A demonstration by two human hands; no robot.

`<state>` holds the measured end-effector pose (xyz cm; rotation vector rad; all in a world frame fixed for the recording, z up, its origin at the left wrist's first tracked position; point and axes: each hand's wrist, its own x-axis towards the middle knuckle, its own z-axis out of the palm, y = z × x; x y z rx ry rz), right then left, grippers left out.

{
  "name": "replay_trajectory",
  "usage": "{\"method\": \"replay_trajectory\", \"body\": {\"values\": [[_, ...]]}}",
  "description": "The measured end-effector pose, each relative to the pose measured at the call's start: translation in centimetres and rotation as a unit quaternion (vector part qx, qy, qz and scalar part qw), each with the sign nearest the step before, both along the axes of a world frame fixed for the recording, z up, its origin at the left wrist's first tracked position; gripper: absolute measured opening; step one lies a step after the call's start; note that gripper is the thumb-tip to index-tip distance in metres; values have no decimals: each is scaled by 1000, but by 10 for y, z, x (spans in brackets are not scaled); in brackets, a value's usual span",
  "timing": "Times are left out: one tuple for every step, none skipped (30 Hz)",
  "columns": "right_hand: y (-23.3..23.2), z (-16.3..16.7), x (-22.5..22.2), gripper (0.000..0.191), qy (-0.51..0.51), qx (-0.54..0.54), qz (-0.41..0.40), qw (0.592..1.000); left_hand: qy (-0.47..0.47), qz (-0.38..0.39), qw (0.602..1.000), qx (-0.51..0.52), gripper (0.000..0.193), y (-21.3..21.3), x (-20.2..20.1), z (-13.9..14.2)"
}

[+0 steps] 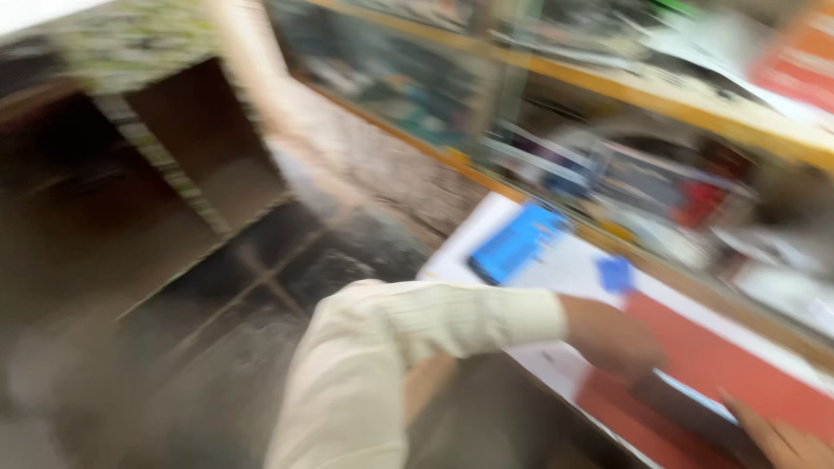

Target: The person sits at a repair bench and disassembles a smartphone. They remove the back cover, unscrew internal screws with a screwdriver, lift out the battery, and continue prying and unscrewing internal components on the opened phone.

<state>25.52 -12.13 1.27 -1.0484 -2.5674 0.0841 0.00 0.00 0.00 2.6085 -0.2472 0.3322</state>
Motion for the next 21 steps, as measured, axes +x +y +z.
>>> {"method": "replay_trajectory", "body": {"values": [[-99, 71, 0, 94, -215, -78, -292, 929, 47, 42, 998, 0, 20, -51, -10, 70], [-101, -25, -15, 81, -138, -16, -280, 950, 46, 62, 995, 57, 22, -43, -23, -21], [-103, 15, -20, 70, -70, 47, -265, 961, 43, 109, 992, 52, 24, -43, -32, 14], [-115, 26, -23, 61, -47, 58, -258, 963, 114, 169, 979, -18, 22, -51, -36, 21], [-121, 33, -30, 53, -16, 79, -245, 966, 61, 189, 977, -71, 30, -56, -45, 28], [-129, 40, -37, 53, -14, 85, -283, 955, 65, 290, 938, -177, 34, -67, -49, 33], [-135, 45, -47, 52, -9, 95, -315, 944, 2, 316, 922, -224, 38, -75, -53, 39], [-138, 50, -54, 46, -14, 122, -340, 932, -61, 342, 898, -270, 43, -85, -51, 42], [-138, 49, -60, 41, -18, 139, -361, 922, -60, 324, 867, -374, 46, -93, -44, 40], [-140, 48, -66, 41, -20, 167, -366, 915, -61, 307, 825, -470, 51, -102, -39, 37], [-139, 45, -70, 42, -22, 198, -368, 908, -61, 290, 774, -559, 58, -106, -35, 33], [-138, 41, -73, 42, -24, 229, -368, 901, -66, 300, 777, -549, 62, -108, -30, 27], [-139, 37, -70, 43, -4, 230, -361, 904, -76, 316, 782, -532, 67, -112, -23, 24], [-141, 30, -72, 44, 11, 223, -357, 907, -82, 329, 783, -522, 72, -116, -21, 17], [-135, 22, -68, 45, 31, 218, -354, 909, -99, 321, 768, -545, 71, -108, -14, 10], [-137, 17, -69, 46, 52, 192, -351, 915, -118, 313, 750, -570, 70, -108, -15, 5], [-135, 10, -67, 48, 74, 168, -345, 920, -139, 307, 731, -594, 70, -104, -13, -1], [-136, 5, -66, 49, 96, 143, -340, 925, -139, 313, 730, -592, 72, -104, -12, -4], [-136, 2, -63, 49, 106, 119, -340, 927, -139, 320, 728, -590, 74, -105, -13, -8], [-137, 0, -56, 50, 115, 90, -341, 929, -138, 328, 723, -592, 76, -107, -13, -12], [-137, -1, -53, 51, 126, 62, -339, 930, -134, 315, 726, -597, 76, -108, -16, -14]]}}
